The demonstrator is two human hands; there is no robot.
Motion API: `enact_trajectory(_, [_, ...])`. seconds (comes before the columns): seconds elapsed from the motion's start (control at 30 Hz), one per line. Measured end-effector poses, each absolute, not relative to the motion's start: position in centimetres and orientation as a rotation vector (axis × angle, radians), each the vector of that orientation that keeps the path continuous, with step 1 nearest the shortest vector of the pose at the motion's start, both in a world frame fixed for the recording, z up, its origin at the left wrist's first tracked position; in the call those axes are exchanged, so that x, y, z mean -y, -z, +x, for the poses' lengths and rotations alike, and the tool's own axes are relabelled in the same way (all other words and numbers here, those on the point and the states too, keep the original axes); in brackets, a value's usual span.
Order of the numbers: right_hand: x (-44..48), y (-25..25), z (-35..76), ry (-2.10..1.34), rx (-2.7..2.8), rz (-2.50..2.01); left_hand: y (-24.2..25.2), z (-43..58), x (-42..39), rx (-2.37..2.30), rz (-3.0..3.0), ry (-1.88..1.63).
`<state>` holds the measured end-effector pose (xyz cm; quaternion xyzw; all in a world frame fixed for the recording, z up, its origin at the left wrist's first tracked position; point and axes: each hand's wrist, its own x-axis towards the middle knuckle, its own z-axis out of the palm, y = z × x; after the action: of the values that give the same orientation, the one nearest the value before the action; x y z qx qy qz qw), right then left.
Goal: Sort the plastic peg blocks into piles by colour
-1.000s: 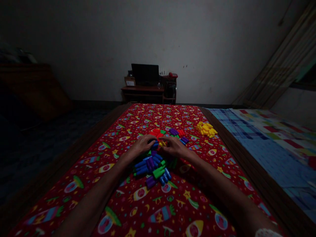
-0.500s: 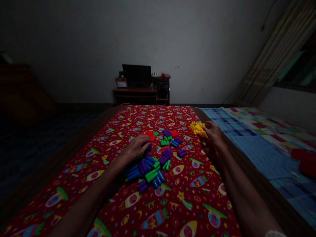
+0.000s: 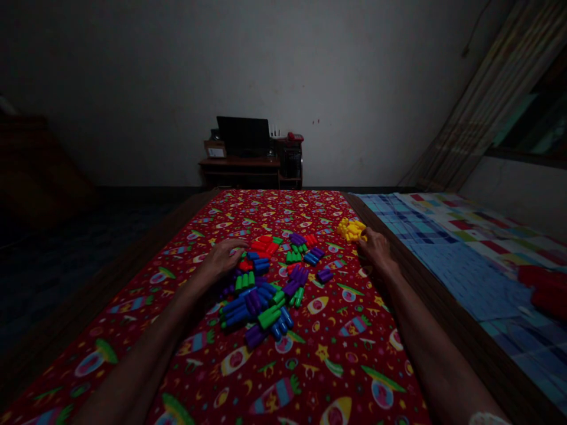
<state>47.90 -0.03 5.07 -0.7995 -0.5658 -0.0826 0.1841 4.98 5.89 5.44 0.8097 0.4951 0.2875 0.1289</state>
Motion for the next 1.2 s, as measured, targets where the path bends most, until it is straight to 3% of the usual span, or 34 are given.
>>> enact_trajectory(0.17, [-0.2,-6.3,45.4,0.288,1.574,-2.041,-4.1,3.7,-6.4,-1.652,2.141,-0.846])
enact_trajectory(0.37, [-3.2,-3.7,38.5,-0.223,1.879,-1.486,-1.9,3.1,-6.7,-1.526,2.029,-0.941])
enact_trajectory(0.53, [-5.9,-1.6,33.2,-0.482,1.95,-1.349,-0.5,3.2,-7.4,-1.428,1.986,-1.0])
enact_trajectory(0.8, [-1.8,-3.2,26.9,-0.835,2.121,-0.852,-2.5,4.0,-6.1,-1.265,2.106,-0.933])
enact_trajectory(1.03, [-1.8,-4.1,28.2,-0.778,2.164,-1.272,-3.8,3.9,-5.1,-1.134,2.096,-0.704])
enact_trajectory(1.2, [-1.7,-4.6,28.0,-0.721,2.165,-1.264,-4.8,3.8,-4.8,-1.094,2.1,-0.6])
